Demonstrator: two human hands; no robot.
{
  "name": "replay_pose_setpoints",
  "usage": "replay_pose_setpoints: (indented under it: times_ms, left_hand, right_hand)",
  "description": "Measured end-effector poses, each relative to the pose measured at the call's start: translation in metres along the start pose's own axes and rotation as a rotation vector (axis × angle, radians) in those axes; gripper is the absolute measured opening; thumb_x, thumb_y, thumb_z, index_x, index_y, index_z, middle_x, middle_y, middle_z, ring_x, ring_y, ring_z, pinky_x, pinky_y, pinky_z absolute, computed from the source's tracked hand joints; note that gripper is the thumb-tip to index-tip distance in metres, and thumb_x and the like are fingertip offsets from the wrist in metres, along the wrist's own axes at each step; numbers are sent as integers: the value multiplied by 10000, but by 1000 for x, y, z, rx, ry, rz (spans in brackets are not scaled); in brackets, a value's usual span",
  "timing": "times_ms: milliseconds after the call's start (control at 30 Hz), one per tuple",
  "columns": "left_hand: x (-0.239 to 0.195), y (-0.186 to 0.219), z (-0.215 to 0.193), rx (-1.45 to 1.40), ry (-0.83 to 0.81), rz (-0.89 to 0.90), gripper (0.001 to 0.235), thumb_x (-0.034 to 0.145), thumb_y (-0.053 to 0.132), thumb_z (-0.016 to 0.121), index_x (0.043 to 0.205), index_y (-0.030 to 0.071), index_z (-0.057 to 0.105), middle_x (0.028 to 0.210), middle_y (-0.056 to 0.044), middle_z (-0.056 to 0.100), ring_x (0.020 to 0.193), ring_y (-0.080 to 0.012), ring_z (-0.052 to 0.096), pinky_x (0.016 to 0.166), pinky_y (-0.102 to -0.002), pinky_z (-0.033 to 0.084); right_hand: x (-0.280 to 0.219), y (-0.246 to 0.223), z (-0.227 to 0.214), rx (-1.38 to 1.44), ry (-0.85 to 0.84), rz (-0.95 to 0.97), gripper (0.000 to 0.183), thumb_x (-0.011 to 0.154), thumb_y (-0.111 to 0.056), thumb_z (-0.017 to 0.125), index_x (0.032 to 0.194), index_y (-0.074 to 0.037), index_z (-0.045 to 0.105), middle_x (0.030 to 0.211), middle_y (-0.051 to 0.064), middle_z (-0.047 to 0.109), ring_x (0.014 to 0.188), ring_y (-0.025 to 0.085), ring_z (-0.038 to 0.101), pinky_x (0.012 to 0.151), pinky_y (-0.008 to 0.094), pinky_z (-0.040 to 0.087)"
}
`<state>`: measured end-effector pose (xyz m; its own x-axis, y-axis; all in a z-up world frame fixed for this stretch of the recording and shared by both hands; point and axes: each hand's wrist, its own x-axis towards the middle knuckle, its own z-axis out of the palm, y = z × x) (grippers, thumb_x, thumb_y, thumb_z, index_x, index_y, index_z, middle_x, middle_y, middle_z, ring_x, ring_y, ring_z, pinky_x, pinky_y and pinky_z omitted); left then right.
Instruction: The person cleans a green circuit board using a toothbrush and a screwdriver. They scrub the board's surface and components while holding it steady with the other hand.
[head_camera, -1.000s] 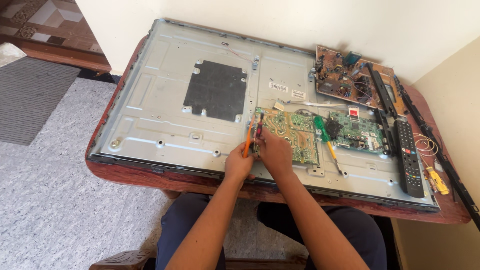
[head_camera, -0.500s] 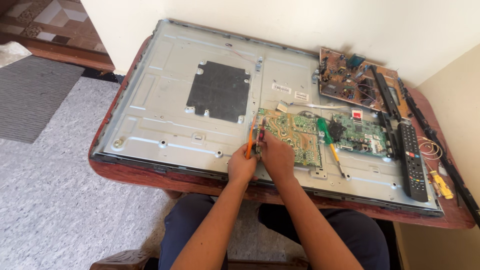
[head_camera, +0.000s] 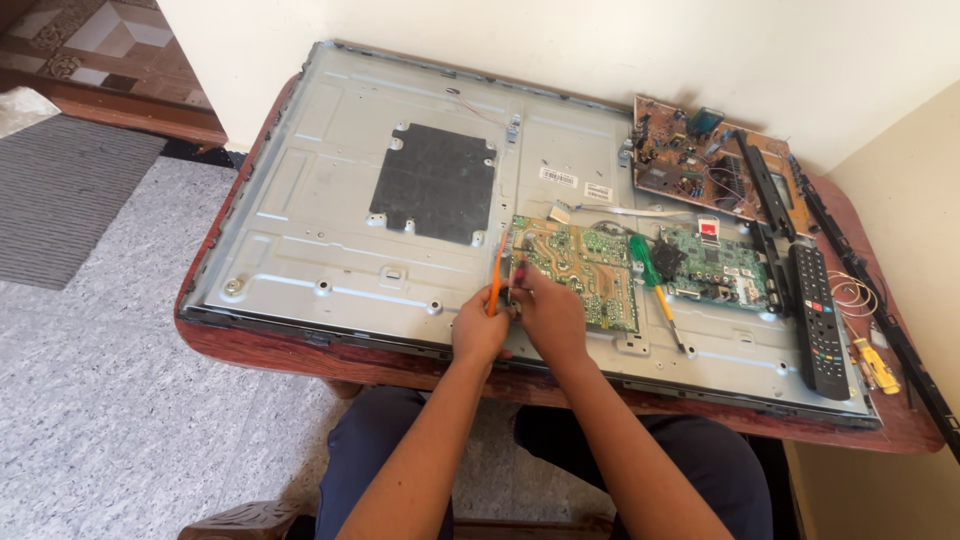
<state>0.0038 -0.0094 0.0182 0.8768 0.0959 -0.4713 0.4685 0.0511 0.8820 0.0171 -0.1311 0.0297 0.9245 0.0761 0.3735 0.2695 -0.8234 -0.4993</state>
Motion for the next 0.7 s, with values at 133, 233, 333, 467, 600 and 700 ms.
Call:
replay_pose_setpoints:
  times_ms: [133, 233, 333, 467, 600, 700]
  left_hand:
    - [4, -1, 0, 2, -8, -12, 522, 853, 133, 707, 1350, 289, 672, 844, -16, 681, 692, -147, 666, 511, -330, 635]
    - [3, -2, 2, -2, 2, 0, 515, 856, 123, 693, 1344, 287, 672, 835, -9, 693, 682, -154, 674, 505, -337, 632]
    - [0, 0, 1, 16, 15, 12, 513, 857, 112, 689, 1336, 297, 696, 818, -56, 687, 676, -180, 680, 502, -344, 631]
    - [-4, 2, 0, 48, 29, 5, 496, 861, 119, 690, 1322, 304, 694, 822, -62, 712, 643, -210, 695, 505, -347, 620]
    - [-7, 5, -1, 41, 22, 15, 495, 846, 121, 713, 1305, 305, 702, 827, -58, 714, 646, -198, 695, 503, -356, 632]
    - [-4, 6, -2, 60, 36, 29, 475, 844, 128, 727, 1291, 286, 707, 835, -74, 730, 625, -227, 710, 507, -359, 618]
  right_hand:
    - [8, 7, 2, 446, -65, 284, 177, 859, -177, 692, 1031, -149, 663, 895, 74, 775, 773, 281, 769, 615, 419, 608]
    - [7, 3, 0, 131, -55, 161, 143, 869, -167, 718, 1004, -126, 694, 863, 96, 779, 687, 319, 741, 625, 435, 545]
    - [3, -9, 1, -13, -25, 50, 122, 901, -160, 702, 1021, -140, 714, 838, 117, 766, 726, 351, 720, 638, 451, 529]
    - [3, -18, 1, -132, -1, 40, 108, 932, -179, 686, 1028, -131, 696, 822, 132, 740, 732, 366, 714, 640, 469, 518]
    - [3, -19, -1, -207, -13, 44, 124, 958, -209, 680, 1024, -104, 665, 802, 147, 721, 722, 372, 704, 648, 483, 516]
    - [3, -18, -1, -115, 57, -12, 201, 907, -184, 667, 1096, -115, 678, 808, 159, 722, 658, 393, 691, 569, 492, 512]
